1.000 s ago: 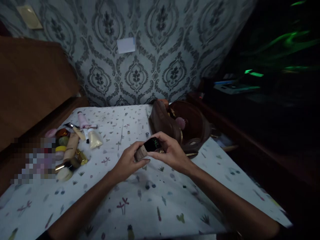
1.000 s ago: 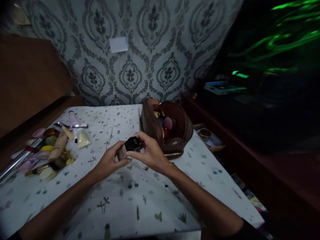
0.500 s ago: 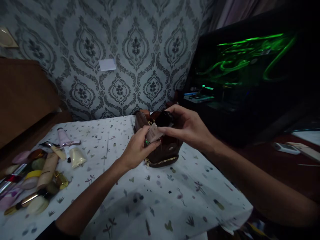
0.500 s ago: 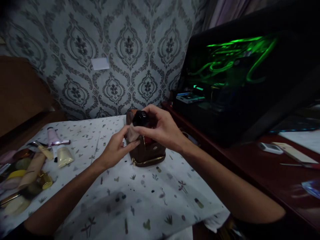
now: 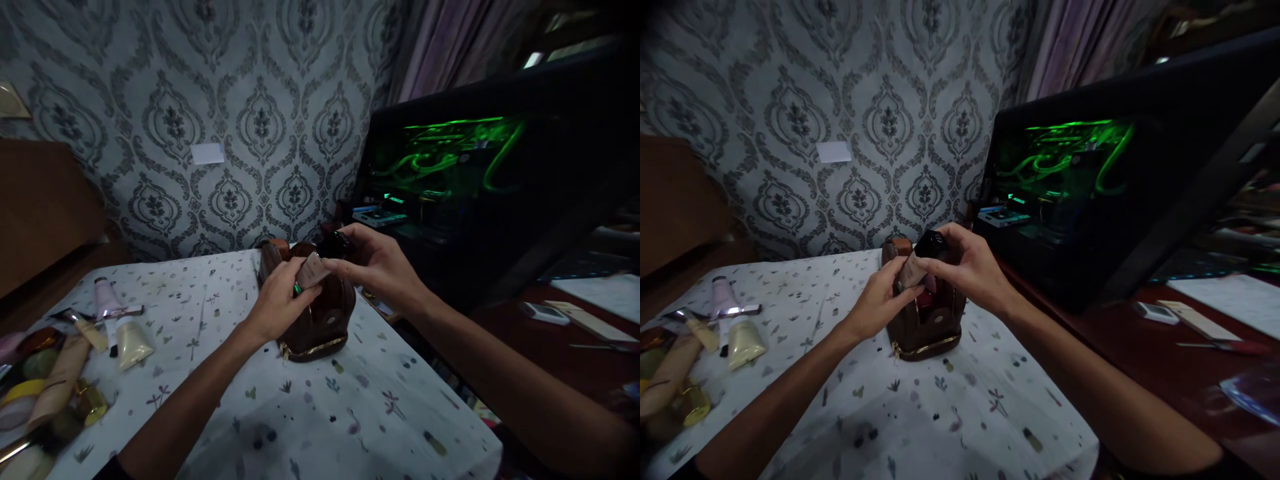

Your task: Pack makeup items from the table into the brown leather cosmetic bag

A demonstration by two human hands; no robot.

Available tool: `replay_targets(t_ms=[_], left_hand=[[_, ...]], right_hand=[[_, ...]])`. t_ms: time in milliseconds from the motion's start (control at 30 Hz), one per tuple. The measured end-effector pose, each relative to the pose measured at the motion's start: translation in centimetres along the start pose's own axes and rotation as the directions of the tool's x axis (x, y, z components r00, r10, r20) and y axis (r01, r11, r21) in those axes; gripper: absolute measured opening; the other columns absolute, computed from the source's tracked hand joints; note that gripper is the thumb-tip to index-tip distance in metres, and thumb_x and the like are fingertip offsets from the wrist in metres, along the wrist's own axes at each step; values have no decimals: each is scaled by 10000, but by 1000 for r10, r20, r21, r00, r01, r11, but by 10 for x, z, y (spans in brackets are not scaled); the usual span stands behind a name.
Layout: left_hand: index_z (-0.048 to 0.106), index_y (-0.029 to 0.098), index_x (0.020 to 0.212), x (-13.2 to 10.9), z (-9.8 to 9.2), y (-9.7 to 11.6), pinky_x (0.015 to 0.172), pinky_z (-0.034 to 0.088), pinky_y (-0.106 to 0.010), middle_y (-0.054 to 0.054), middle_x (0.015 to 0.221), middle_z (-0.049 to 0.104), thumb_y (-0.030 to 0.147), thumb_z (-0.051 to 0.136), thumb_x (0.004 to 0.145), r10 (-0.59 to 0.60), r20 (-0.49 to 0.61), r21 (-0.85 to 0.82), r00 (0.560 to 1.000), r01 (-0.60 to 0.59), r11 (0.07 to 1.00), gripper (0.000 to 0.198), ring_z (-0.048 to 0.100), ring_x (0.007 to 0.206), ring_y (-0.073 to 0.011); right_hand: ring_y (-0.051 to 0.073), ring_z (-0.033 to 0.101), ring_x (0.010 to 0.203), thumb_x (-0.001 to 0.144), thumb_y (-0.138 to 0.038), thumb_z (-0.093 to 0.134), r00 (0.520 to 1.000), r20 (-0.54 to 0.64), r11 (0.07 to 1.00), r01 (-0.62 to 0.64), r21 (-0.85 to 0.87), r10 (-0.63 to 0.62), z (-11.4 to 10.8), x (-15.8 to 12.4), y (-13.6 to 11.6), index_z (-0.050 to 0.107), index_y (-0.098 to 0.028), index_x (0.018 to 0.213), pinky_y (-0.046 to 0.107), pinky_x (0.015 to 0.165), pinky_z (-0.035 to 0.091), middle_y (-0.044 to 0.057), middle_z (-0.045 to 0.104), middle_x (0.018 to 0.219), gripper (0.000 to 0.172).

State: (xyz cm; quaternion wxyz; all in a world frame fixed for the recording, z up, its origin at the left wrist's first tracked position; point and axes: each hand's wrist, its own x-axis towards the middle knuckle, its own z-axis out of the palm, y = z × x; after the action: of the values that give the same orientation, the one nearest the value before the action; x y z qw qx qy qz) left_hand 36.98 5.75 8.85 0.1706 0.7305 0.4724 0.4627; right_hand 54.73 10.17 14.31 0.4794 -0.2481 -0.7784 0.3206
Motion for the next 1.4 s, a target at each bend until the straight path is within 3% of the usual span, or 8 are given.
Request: replay_targets(t_ms=[167,467,600,767,967,1200,1400], left_hand=[[573,198,1094,-1,1,0,871,443,-340,-50,1051,635,243,614,892,17,7,-6,1000,-17,1000,211,592,1016,-239],[563,212,1227,2,-10,1,885,459,-356,-63,1112,659,301,579,926,13,62,-13,998,-12,1000,314,602,1036,-250],[553,221,1260,0,-10,4,913,469,-363,-65,1155,664,276,568,932,40,75,-38,996,-37,999,333,605,1069,-248],[553,218,1262,-1,-6,4,952,468,-376,-73,1177,667,283,558,945,44,68,-52,997,-40,998,323,603,1113,-253],[524,214,1302,2,-5,0,934,464,-358,-72,1177,649,296,545,956,81,79,-85,994,-74,994,356,602,1087,-243],[484,206,1343,6,-4,-1,980,446,-376,-93,1261,621,312,534,962,123,80,7,989,-124,992,398,574,1149,-257],[509,204,1309,20,2,0,1004,444,-385,-94,1269,631,316,554,952,204,14,122,979,-205,971,377,578,1163,-263]], right_hand=[[180,624,784,735,-517,799,999,-25,999,-26,29,27,-1,-4,11,610,-210,908,290,682,538,19,654,863,399],[171,646,594,821,-592,704,983,50,952,-184,244,177,5,-6,16,487,-249,1004,296,546,542,-19,651,725,446],[177,640,540,842,-647,643,975,18,930,-217,297,221,3,-5,19,433,-265,1026,295,481,515,-33,639,690,473],[179,654,578,811,-637,687,976,29,933,-214,290,215,2,-8,23,460,-257,1019,303,529,544,-32,634,707,489],[149,657,619,854,-495,715,980,91,927,-197,320,177,-2,-9,29,533,-240,1027,272,588,552,-21,666,763,358],[148,650,626,813,-483,753,973,130,930,-221,294,191,-7,-8,27,552,-225,1006,257,576,541,-11,676,742,379],[147,616,652,651,-484,861,986,-14,980,-161,120,164,-9,2,15,601,-207,944,263,576,525,-6,658,809,480]])
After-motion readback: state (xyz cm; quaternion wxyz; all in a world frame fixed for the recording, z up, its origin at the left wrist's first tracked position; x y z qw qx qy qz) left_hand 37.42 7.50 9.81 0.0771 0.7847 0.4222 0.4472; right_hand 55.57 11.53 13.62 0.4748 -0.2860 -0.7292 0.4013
